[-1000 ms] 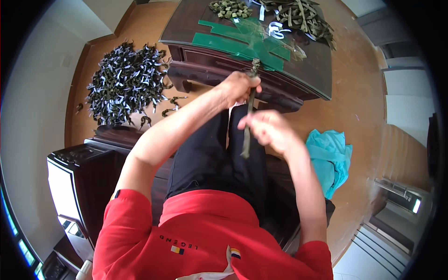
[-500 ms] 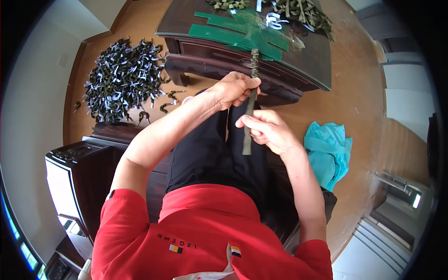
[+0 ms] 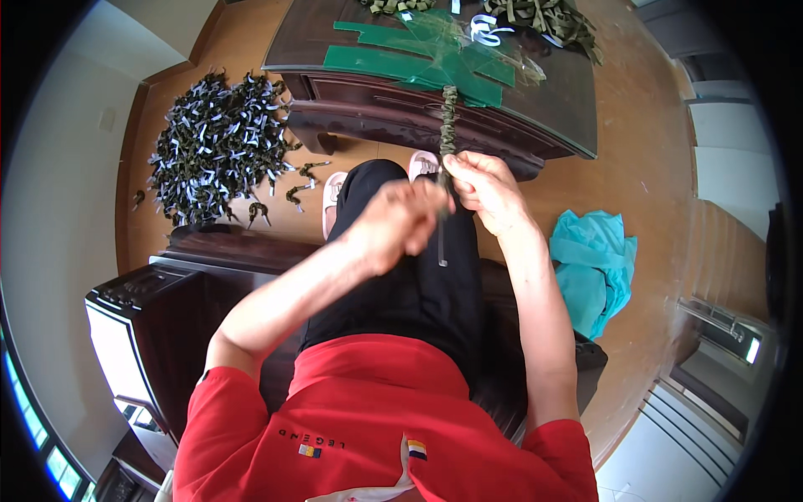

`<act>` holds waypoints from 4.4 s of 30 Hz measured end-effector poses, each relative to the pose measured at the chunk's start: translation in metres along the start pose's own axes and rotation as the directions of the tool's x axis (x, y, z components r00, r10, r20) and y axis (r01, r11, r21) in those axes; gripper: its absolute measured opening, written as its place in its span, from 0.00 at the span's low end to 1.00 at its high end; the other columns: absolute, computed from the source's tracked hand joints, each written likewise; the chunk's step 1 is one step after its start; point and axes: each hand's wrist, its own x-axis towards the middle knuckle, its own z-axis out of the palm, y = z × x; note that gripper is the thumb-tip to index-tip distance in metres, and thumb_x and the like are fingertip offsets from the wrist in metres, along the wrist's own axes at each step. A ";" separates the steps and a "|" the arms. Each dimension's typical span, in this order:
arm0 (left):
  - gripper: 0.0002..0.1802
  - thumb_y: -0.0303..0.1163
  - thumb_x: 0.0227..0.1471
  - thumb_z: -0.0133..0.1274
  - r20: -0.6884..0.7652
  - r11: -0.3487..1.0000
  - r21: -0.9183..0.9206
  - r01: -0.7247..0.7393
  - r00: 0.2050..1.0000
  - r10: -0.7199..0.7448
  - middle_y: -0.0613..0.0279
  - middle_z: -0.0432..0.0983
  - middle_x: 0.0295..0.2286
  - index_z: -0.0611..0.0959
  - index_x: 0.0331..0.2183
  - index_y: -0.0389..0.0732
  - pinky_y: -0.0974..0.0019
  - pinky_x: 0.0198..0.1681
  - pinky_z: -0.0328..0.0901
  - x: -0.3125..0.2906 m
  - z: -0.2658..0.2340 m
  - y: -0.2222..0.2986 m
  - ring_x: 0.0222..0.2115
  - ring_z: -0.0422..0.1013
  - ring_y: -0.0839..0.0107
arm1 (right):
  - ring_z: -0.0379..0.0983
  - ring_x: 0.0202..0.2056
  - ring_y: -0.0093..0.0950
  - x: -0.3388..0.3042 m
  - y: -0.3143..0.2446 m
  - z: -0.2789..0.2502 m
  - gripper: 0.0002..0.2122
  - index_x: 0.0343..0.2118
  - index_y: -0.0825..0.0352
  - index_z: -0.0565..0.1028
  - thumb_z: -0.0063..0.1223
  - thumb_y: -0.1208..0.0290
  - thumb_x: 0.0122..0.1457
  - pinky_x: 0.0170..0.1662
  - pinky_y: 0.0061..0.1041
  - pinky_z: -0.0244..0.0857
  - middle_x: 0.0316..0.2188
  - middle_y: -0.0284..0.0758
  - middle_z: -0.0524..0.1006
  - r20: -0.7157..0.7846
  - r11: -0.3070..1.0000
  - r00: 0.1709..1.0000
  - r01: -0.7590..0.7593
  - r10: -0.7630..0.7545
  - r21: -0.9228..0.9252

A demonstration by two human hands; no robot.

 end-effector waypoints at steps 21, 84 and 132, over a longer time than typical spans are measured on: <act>0.08 0.35 0.61 0.47 -0.033 0.947 -0.320 -0.023 0.999 0.013 0.59 0.75 0.23 0.72 0.34 0.41 0.79 0.13 0.51 0.046 -0.012 0.062 0.11 0.60 0.81 | 0.67 0.19 0.31 0.195 -0.149 -0.090 0.02 0.26 0.60 0.75 0.56 0.73 0.49 0.26 0.30 0.62 0.18 0.28 0.73 0.017 0.069 0.383 0.211 -0.923 -0.975; 0.09 0.30 0.56 0.52 -0.017 0.995 -0.095 0.025 1.000 -0.026 0.62 0.74 0.23 0.79 0.34 0.33 0.83 0.20 0.57 0.034 0.005 -0.001 0.17 0.63 0.83 | 0.59 0.21 0.14 -0.095 0.053 0.000 0.03 0.27 0.68 0.75 0.51 0.76 0.56 0.25 0.13 0.53 0.21 0.27 0.71 0.080 0.949 0.951 0.304 -0.298 -0.079; 0.10 0.34 0.55 0.54 -0.177 0.962 0.273 -0.014 0.982 0.065 0.68 0.68 0.18 0.78 0.24 0.40 0.82 0.14 0.44 -0.043 0.035 -0.070 0.13 0.53 0.86 | 0.62 0.21 0.20 -0.165 0.107 0.050 0.04 0.28 0.70 0.72 0.51 0.75 0.56 0.25 0.19 0.58 0.20 0.31 0.71 -0.354 0.883 0.819 0.356 -0.452 -0.305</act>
